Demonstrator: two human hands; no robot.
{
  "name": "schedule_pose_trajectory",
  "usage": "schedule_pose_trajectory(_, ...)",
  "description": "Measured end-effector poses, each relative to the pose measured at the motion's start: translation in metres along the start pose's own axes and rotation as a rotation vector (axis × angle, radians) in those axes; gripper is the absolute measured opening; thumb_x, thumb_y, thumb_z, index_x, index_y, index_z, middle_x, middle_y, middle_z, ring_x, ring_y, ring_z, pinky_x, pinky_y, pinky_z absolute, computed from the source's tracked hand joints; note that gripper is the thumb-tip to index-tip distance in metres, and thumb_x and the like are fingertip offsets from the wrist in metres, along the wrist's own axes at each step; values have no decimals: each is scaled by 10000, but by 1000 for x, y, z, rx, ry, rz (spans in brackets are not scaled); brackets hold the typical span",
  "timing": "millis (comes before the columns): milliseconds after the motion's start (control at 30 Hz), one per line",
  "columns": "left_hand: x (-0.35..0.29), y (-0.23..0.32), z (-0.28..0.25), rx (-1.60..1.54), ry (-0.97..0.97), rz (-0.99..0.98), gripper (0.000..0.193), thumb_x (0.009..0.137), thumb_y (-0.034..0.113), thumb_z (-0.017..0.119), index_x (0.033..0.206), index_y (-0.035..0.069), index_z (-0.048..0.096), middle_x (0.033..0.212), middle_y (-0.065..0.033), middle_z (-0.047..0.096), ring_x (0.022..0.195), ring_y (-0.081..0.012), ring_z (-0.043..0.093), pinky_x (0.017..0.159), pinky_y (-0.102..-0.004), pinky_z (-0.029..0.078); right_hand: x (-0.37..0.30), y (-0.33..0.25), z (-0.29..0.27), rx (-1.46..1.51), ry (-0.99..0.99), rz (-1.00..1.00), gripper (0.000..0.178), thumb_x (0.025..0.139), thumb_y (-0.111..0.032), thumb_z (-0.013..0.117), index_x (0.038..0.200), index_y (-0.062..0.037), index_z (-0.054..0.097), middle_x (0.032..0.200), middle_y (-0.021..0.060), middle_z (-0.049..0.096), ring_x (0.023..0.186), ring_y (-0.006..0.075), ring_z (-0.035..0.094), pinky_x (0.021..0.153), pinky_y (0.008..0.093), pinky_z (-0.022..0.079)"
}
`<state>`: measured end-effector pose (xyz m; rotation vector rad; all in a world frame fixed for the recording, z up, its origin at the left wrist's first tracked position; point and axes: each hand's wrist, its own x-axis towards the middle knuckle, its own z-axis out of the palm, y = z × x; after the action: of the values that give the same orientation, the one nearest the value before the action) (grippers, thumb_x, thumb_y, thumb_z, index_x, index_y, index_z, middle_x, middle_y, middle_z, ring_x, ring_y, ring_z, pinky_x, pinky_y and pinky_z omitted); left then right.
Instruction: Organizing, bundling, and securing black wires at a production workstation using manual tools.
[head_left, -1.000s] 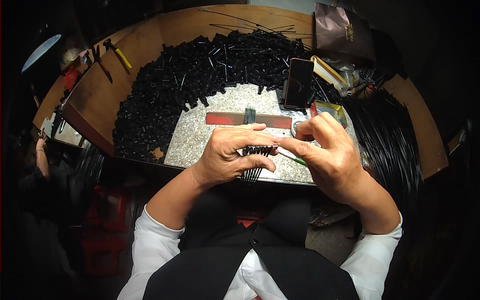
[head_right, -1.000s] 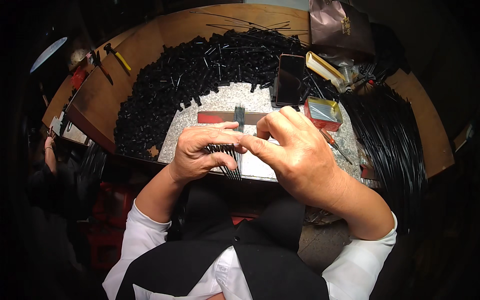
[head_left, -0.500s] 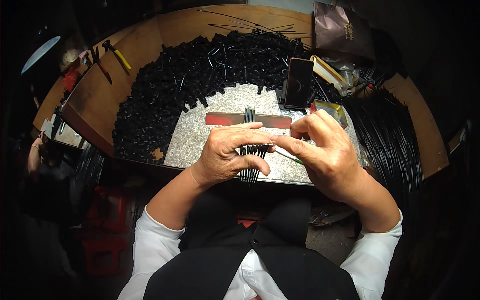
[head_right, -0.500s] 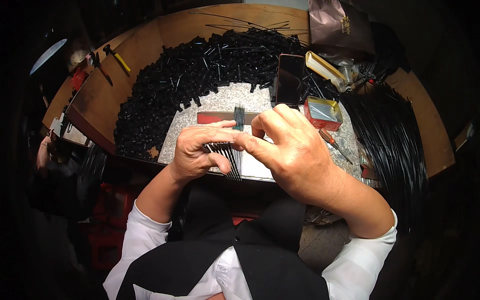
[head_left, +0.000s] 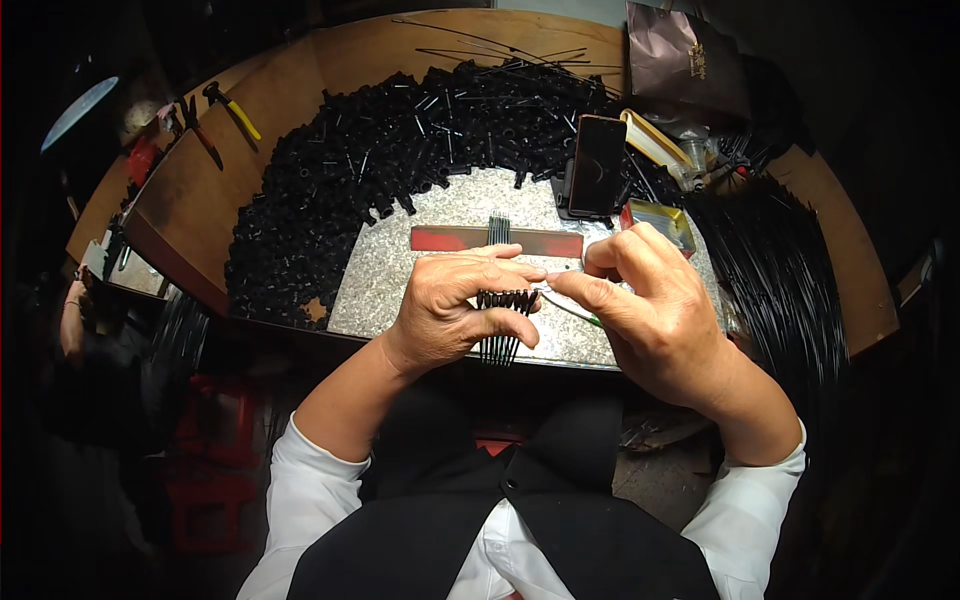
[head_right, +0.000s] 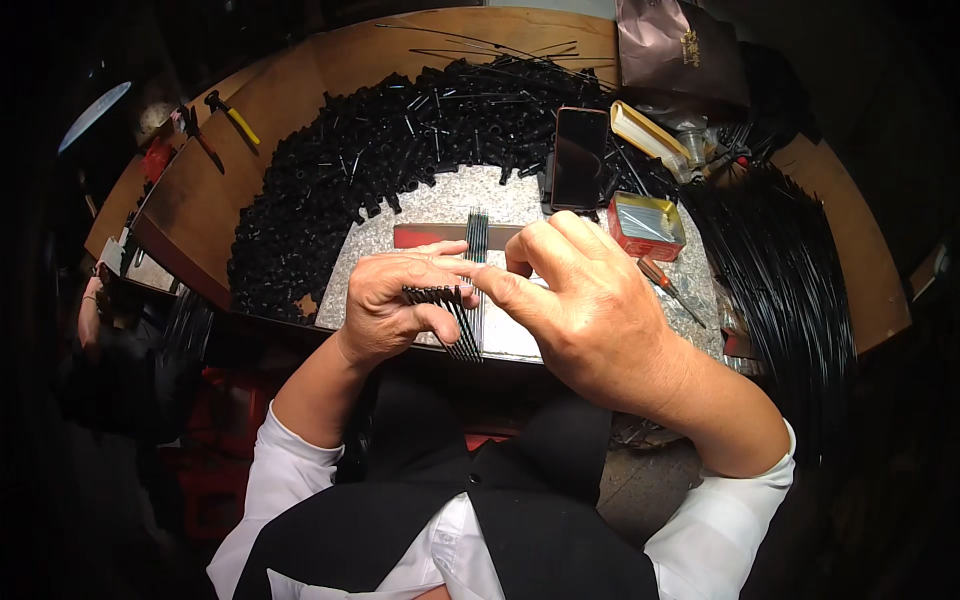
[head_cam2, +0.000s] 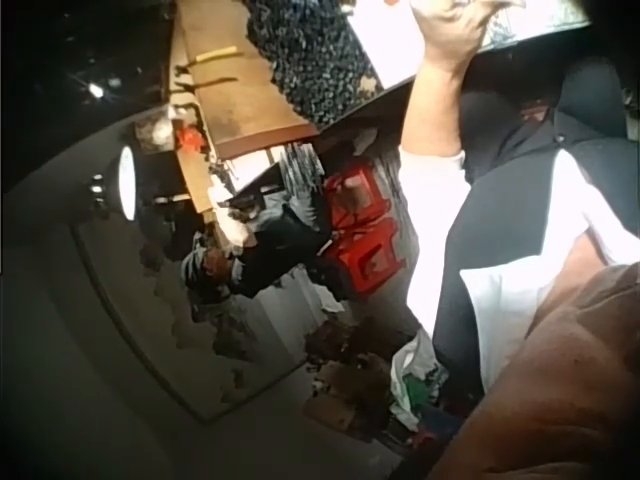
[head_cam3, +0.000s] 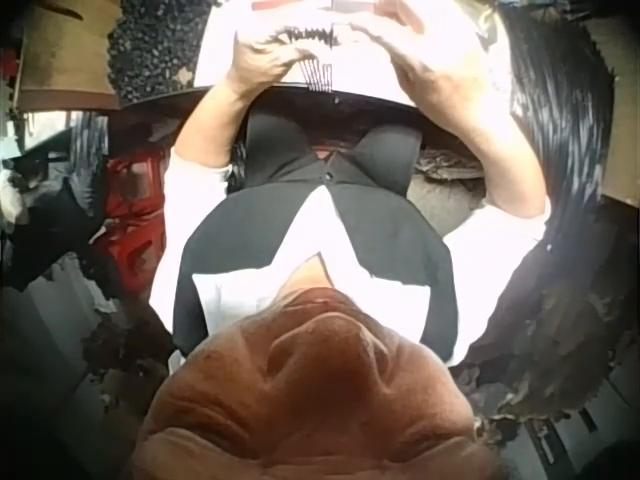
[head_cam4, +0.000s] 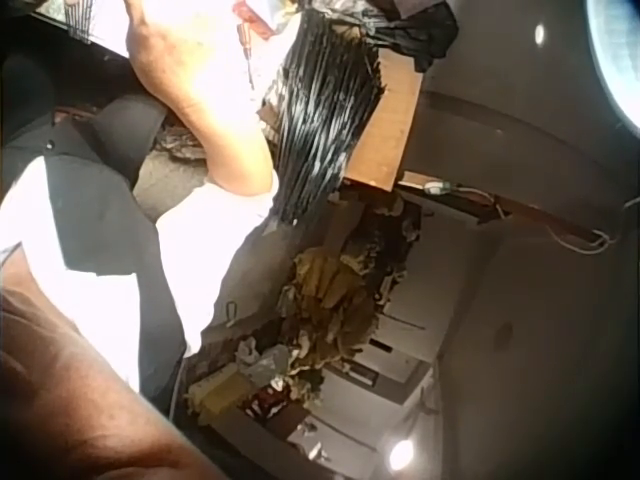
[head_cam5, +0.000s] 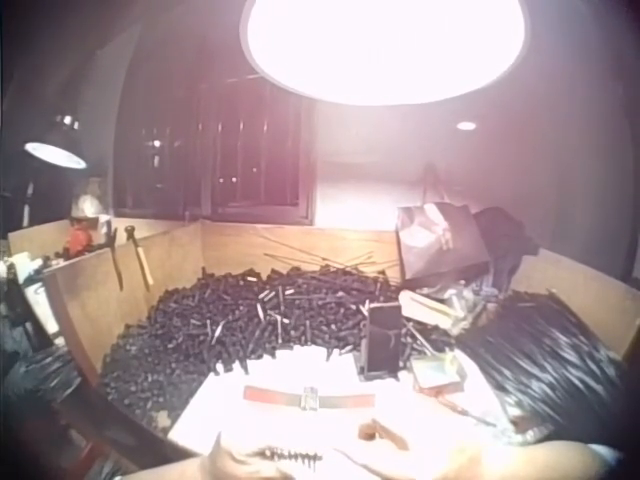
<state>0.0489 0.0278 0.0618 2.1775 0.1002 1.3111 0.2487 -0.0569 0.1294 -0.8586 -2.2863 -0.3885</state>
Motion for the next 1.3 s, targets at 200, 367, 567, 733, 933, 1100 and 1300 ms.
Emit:
schedule_pose_trajectory(200, 0, 1, 2, 3, 30, 3, 392, 627, 352, 760, 867, 52, 681, 774, -69, 709, 907, -260, 685, 919, -491, 468, 0, -2, 0, 22, -6, -6, 396, 656, 46, 644, 1038, -60, 650, 785, 80, 519, 672, 214, 511, 575, 315, 430)
schedule_pose_trajectory(367, 1, 3, 4, 85, 37, 35, 392, 630, 362, 759, 856, 50, 685, 780, -82, 708, 919, -267, 682, 903, -478, 482, -1, -5, -2, 11, -53, -15, 418, 663, 45, 652, 1069, -53, 643, 793, 84, 527, 670, 210, 515, 562, 309, 436)
schedule_pose_trajectory(567, 1, 3, 5, 83, -2, 52, 315, 615, 237, 817, 825, 41, 686, 808, -73, 703, 850, -234, 690, 859, -409, 515, 3, -9, 5, 210, 7, 78, 453, 700, 29, 698, 1139, -20, 597, 839, 102, 551, 720, 212, 563, 612, 325, 483)
schedule_pose_trajectory(733, -10, 2, 14, -9, 2, -117, 333, 593, 188, 835, 848, 42, 679, 835, -90, 697, 815, -246, 684, 763, -355, 526, 14, -6, 16, 368, 16, 87, 437, 721, 0, 712, 1139, -5, 585, 854, 110, 558, 741, 223, 582, 633, 327, 490)
schedule_pose_trajectory(933, -44, -25, 13, 405, -302, -126, 630, 609, 467, 770, 1046, 39, 623, 1012, -121, 640, 1021, -316, 597, 864, -433, 467, 19, 0, 22, 458, -106, 115, 158, 766, -18, 694, 909, 9, 633, 774, 110, 567, 678, 229, 598, 586, 316, 479)
schedule_pose_trajectory(1100, -77, -46, 19, 653, -725, -196, 988, 586, 560, 739, 1347, 33, 391, 1412, -136, 359, 1373, -309, 236, 1097, -488, 234, 27, 2, 14, 459, -48, 95, 105, 766, -8, 698, 860, -1, 650, 744, 100, 593, 644, 216, 615, 551, 291, 477)
schedule_pose_trajectory(1300, -51, -38, 9, 511, -565, -208, 839, 634, 466, 783, 1281, 31, 472, 1339, -178, 457, 1320, -342, 350, 1069, -507, 296, 63, 15, -45, 400, -8, -88, 125, 789, -37, 686, 911, -16, 672, 771, 77, 641, 646, 148, 618, 536, 259, 471)
